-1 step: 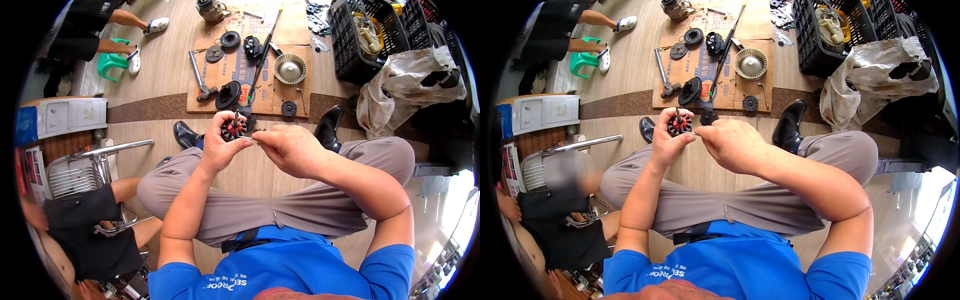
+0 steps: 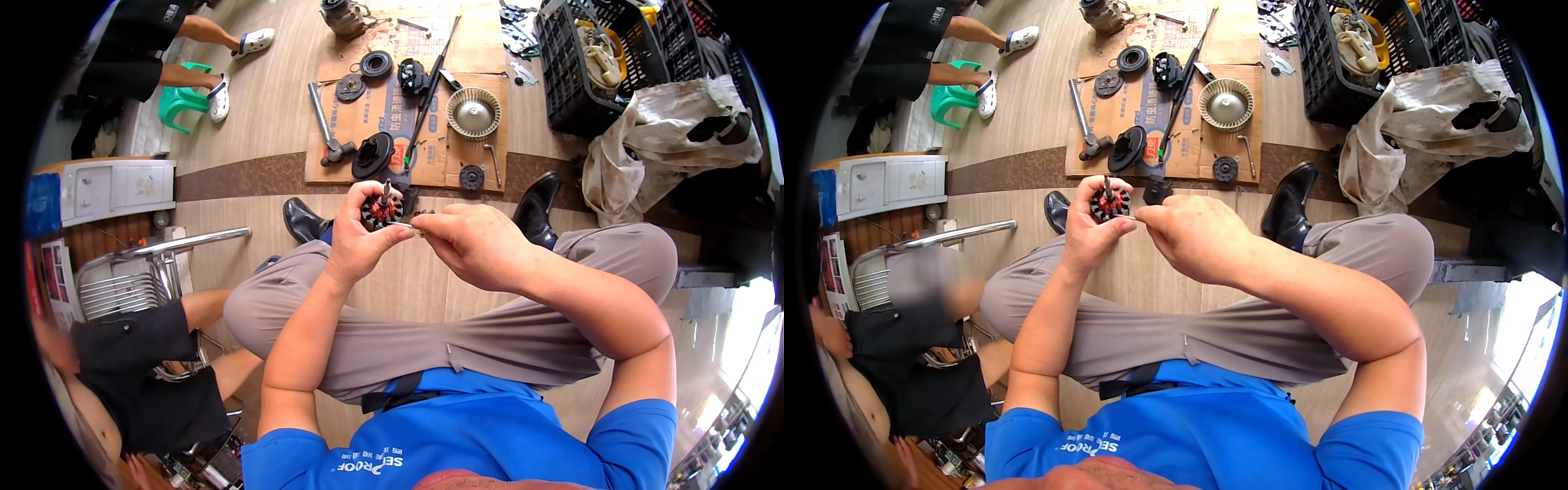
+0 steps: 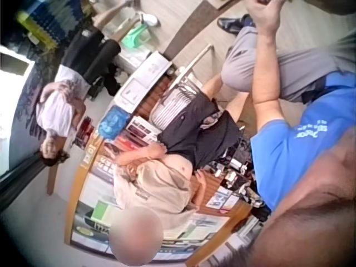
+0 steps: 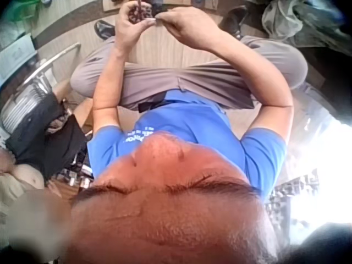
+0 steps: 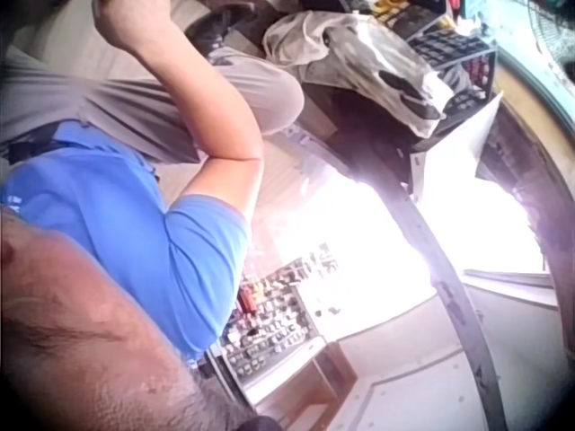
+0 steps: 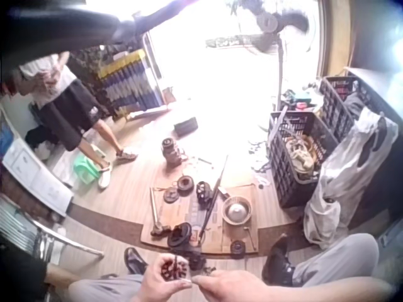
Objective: The person assembles an electric motor armature and brush assembly by hand and using a screwdriver to adjust the wires.
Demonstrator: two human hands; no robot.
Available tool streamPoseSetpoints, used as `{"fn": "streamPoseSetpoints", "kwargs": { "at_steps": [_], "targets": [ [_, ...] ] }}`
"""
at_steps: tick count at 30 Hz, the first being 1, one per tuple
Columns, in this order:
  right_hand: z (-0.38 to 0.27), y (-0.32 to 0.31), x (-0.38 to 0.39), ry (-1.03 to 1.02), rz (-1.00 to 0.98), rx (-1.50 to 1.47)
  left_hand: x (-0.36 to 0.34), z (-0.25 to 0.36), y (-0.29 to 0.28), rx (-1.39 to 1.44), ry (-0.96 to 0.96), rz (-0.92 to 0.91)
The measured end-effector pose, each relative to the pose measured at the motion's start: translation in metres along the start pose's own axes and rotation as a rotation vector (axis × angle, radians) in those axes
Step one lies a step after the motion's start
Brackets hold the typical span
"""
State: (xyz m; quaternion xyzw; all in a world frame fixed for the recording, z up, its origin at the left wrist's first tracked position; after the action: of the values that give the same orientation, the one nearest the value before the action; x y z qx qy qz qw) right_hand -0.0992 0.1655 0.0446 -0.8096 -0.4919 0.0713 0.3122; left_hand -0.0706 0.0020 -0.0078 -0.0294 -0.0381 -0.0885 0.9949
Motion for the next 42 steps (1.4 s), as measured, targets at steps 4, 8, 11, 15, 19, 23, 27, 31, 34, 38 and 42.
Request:
{"fn": "streamPoseSetpoints", "kwargs": {
  "at_steps": [4, 8, 11, 15, 19, 23, 27, 31, 34, 38, 42],
  "targets": [
    [0.004, 0.003, -0.001, 0.004, -0.001, 0.003, 0.002, -0.002, 0.000, -0.035, -0.043, 0.028],
    [0.004, 0.002, -0.003, 0.031, -0.041, 0.023, 0.003, 0.006, 0.004, -0.064, -0.059, 0.083],
    [0.006, 0.007, -0.006, 0.086, -0.119, 0.014, 0.004, 0.002, 0.005, -0.077, -0.140, 0.063],
    [0.008, 0.010, -0.009, 0.107, -0.153, -0.021, 0.008, -0.008, 0.001, -0.094, -0.134, 0.077],
    [0.010, 0.008, -0.011, 0.089, -0.164, -0.059, 0.008, -0.002, 0.004, -0.129, -0.103, 0.081],
    [0.012, 0.013, -0.015, 0.092, -0.127, -0.080, 0.011, 0.003, 0.005, -0.144, -0.091, 0.138],
    [0.008, 0.015, -0.016, 0.123, -0.065, -0.109, 0.013, 0.004, -0.001, -0.173, -0.026, 0.223],
    [0.009, 0.019, -0.019, 0.136, -0.034, -0.084, 0.013, 0.003, -0.002, -0.125, -0.043, 0.272],
    [0.009, 0.023, -0.021, 0.132, -0.028, -0.064, 0.012, 0.005, -0.002, -0.085, -0.008, 0.329],
    [0.009, 0.027, -0.024, 0.141, -0.004, -0.070, 0.013, 0.000, -0.004, -0.079, -0.006, 0.354],
    [0.007, 0.025, -0.026, 0.107, 0.041, -0.056, 0.010, 0.004, -0.007, -0.091, 0.037, 0.395]
  ]
}}
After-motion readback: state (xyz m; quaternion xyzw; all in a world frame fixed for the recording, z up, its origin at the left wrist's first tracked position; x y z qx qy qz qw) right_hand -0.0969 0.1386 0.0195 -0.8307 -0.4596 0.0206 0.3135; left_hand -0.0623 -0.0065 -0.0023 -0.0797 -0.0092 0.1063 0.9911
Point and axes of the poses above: each hand's wrist, its own x-axis away from the middle knuckle, its own y-axis out of the palm, z = x × y, the point moved 7 cm from there along -x, towards the middle knuckle, and after that the axes turned 10 degrees about -z, right-handed, at the moved point
